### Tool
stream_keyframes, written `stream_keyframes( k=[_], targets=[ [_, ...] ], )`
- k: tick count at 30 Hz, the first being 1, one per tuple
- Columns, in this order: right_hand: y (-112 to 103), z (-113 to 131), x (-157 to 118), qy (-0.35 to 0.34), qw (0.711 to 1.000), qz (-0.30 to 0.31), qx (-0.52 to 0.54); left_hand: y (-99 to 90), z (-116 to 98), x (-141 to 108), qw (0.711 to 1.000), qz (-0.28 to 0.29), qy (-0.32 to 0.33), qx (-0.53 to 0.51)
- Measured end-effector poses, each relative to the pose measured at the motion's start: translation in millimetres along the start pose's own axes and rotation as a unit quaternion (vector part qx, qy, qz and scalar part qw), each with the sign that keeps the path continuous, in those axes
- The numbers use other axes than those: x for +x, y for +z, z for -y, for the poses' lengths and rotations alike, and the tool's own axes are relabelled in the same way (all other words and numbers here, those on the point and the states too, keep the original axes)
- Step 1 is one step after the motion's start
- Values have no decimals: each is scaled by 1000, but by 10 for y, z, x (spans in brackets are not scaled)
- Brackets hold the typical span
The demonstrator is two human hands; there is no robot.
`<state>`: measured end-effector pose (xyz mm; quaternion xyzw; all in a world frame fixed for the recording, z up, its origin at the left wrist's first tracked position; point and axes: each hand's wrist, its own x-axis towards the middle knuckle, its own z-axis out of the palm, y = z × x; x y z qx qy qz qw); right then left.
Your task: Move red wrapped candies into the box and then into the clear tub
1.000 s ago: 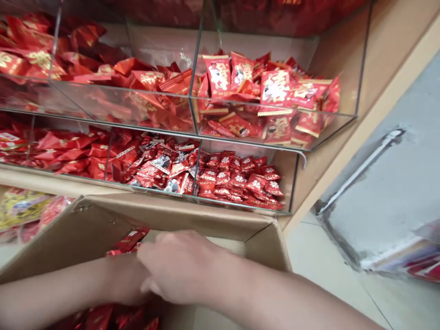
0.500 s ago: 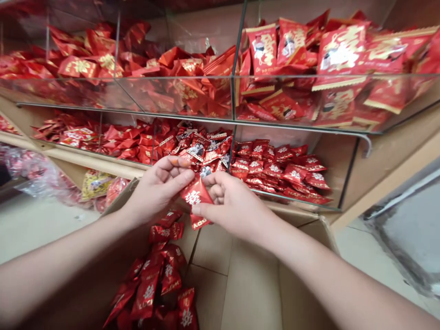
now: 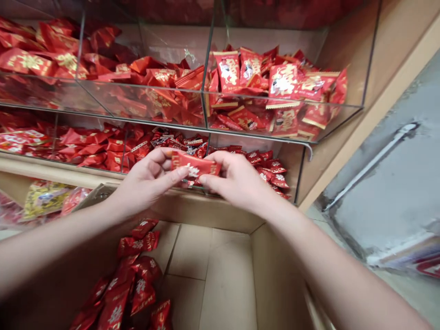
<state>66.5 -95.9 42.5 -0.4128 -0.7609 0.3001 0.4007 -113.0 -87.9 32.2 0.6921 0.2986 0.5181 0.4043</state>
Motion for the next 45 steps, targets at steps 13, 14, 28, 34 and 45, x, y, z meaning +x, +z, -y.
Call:
stream_keyframes(
  k=[13,14,28,34,45],
  targets=[
    [-683,-388,34,-60,876,34,-477,126,395,538,815,273,242,450],
    [-658,-399,52,-58,875,42,-478,125,392,521,815,286,231,447],
    [-336,-567,73,-57,845,75,-526,99,476,475,853,187,156,462],
    [-342,-515,75,-99,819,69,-562,86,484,452,850,185,166,464],
    [-284,-498,92,-56,821,54,-566,65,505,451,848,135,189,477]
  ],
)
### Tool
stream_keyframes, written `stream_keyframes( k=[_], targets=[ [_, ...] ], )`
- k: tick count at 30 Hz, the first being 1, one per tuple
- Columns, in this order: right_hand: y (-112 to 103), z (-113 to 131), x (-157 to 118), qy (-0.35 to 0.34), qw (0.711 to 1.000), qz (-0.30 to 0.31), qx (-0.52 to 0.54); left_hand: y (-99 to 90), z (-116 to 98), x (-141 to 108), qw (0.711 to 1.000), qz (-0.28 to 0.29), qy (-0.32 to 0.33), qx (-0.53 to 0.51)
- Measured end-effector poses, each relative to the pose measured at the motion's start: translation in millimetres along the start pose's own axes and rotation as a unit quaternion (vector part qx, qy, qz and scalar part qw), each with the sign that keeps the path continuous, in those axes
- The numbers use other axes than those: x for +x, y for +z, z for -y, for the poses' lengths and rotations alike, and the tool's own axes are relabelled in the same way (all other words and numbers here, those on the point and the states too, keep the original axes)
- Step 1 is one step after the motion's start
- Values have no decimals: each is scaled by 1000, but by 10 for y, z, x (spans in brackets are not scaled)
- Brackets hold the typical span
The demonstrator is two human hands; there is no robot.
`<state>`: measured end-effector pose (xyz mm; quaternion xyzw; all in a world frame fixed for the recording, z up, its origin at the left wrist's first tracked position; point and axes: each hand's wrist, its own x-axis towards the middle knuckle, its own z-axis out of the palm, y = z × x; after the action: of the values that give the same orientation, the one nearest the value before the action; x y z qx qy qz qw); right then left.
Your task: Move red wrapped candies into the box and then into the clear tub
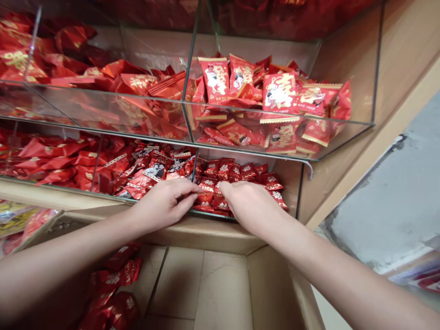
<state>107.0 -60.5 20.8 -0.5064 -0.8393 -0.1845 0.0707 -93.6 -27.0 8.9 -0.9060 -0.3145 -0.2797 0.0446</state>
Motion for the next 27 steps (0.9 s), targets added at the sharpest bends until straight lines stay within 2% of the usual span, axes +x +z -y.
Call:
stream_keyframes(
  k=[3,8,14,18,23,27],
  targets=[
    [49,12,25,-17,1000,17,6,-6,-8,-3,1000,6,-1,1],
    [62,4,79,0,999,32,-6,-29,-13,65,999,19,24,35],
    [85,-35,125,36,997,28,58,-32,-148,296,973,109,54,194],
    [116,-46,100,22,993,13,112,-14,-240,398,958,142,52,245],
    [23,9,4,54,992,-29,111,-22,-242,439,962,147,33,230],
    [-69,56,-52,49,991,20,124,-6,-216,419,967,127,22,221]
  ],
)
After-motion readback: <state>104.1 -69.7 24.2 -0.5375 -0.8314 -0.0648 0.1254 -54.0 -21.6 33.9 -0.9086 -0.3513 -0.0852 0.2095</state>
